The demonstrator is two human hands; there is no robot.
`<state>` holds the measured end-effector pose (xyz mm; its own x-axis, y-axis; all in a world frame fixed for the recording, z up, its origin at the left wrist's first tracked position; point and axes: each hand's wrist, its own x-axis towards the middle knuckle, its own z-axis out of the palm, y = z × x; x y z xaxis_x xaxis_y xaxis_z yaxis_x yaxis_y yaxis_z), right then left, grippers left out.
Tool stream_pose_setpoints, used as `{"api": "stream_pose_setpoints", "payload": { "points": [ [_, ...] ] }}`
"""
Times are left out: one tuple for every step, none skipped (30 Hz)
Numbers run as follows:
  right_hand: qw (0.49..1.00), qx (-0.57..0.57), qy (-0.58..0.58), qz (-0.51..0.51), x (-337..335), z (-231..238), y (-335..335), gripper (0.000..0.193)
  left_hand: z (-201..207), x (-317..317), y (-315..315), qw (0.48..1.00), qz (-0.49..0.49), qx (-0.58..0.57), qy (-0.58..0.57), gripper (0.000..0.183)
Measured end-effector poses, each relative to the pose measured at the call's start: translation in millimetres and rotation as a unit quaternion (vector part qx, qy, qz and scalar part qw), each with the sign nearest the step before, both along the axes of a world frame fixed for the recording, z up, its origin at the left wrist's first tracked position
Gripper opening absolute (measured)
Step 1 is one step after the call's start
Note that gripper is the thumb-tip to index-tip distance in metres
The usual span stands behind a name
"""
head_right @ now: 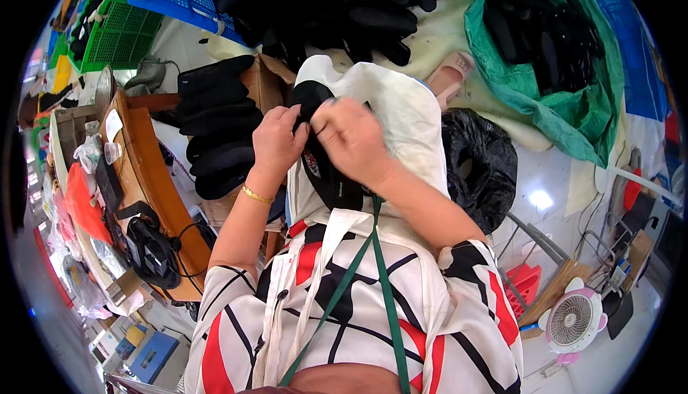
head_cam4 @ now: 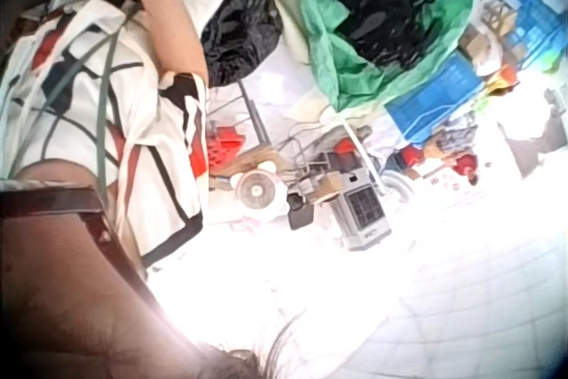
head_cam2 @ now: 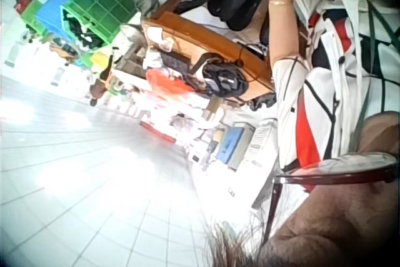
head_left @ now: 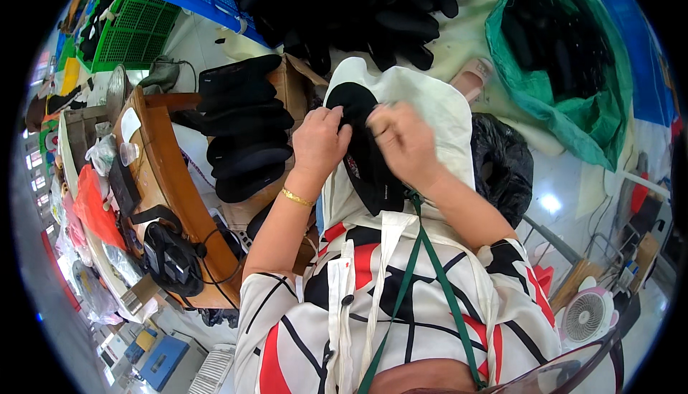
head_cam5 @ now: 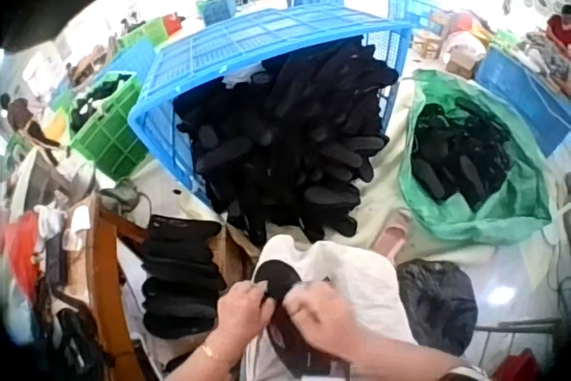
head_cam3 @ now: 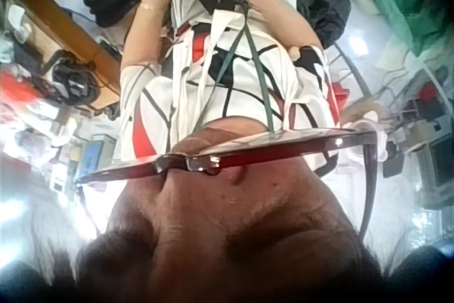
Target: The person sits on the floor and sews black shoe insoles using a needle and thread. They pick up insoles from a blue crate, stitch the edges, and place the finished items into a green bag.
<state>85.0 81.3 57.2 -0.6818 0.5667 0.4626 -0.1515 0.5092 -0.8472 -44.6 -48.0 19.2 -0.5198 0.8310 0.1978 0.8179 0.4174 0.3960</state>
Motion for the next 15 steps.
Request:
{"api": "stream_pose_setpoints", "payload": {
  "points": [
    [0.998, 0.021, 0.008, -0.055, 2.2, -0.2, 13.1, 0.005, 5.0, 2.2, -0.9, 1.0, 0.003, -0.009, -0.021, 0.031],
    [0.993, 0.042, 0.016, -0.11, 8.9, -0.1, 26.7, 0.004, 9.8, 3.8, -1.4, 1.0, 0.002, -0.005, -0.02, 0.031],
    [0.988, 0.086, 0.009, -0.13, 19.2, 3.2, 39.6, 0.005, 14.1, 5.4, -3.1, 1.0, 0.004, -0.002, -0.019, 0.031],
    [0.98, 0.131, 0.002, -0.15, 32.0, 4.4, 52.4, 0.006, 16.6, 5.8, -3.9, 1.0, 0.006, 0.002, -0.019, 0.031],
    [0.979, 0.137, -0.048, -0.145, 51.3, 0.3, 58.4, 0.007, 17.4, 4.2, -5.0, 1.0, 0.005, -0.004, -0.031, 0.033],
    [0.975, 0.142, -0.098, -0.14, 72.8, -4.8, 60.1, 0.009, 17.9, 1.3, -6.4, 0.999, 0.004, -0.008, -0.042, 0.035],
    [0.973, 0.156, -0.144, -0.087, 90.5, -11.6, 61.5, 0.01, 18.6, -0.7, -6.8, 0.998, 0.005, -0.013, -0.054, 0.038],
    [0.967, 0.167, -0.189, -0.035, 108.3, -19.3, 60.7, 0.011, 19.1, -1.6, -5.5, 0.999, -0.001, -0.004, -0.033, 0.038],
    [0.956, 0.178, -0.234, 0.017, 121.8, -21.5, 60.9, 0.013, 20.5, -4.3, -2.0, 1.0, -0.008, 0.006, -0.013, 0.039],
    [0.95, 0.137, -0.28, 0.021, 133.0, -21.2, 60.1, 0.015, 22.5, -5.9, 0.5, 1.0, -0.016, 0.014, 0.007, 0.04],
    [0.94, 0.095, -0.325, 0.026, 142.3, -21.1, 59.0, 0.017, 27.9, -6.3, 3.7, 0.999, -0.011, 0.007, 0.037, 0.04],
    [0.928, 0.052, -0.369, 0.031, 146.1, -18.6, 59.5, 0.019, 36.8, -5.0, 10.4, 0.998, -0.006, -0.002, 0.068, 0.04],
    [0.929, 0.011, -0.371, 0.013, 146.8, -14.8, 64.3, 0.021, 40.9, -3.5, 15.1, 0.995, 0.0, -0.011, 0.099, 0.04],
    [0.937, -0.053, -0.344, -0.012, 142.3, -11.9, 67.2, 0.021, 39.9, -2.7, 18.0, 0.996, 0.004, -0.035, 0.082, 0.04],
    [0.941, -0.118, -0.315, -0.042, 131.3, -4.0, 66.3, 0.021, 39.5, -1.9, 22.0, 0.996, 0.006, -0.057, 0.067, 0.039]
  ]
}}
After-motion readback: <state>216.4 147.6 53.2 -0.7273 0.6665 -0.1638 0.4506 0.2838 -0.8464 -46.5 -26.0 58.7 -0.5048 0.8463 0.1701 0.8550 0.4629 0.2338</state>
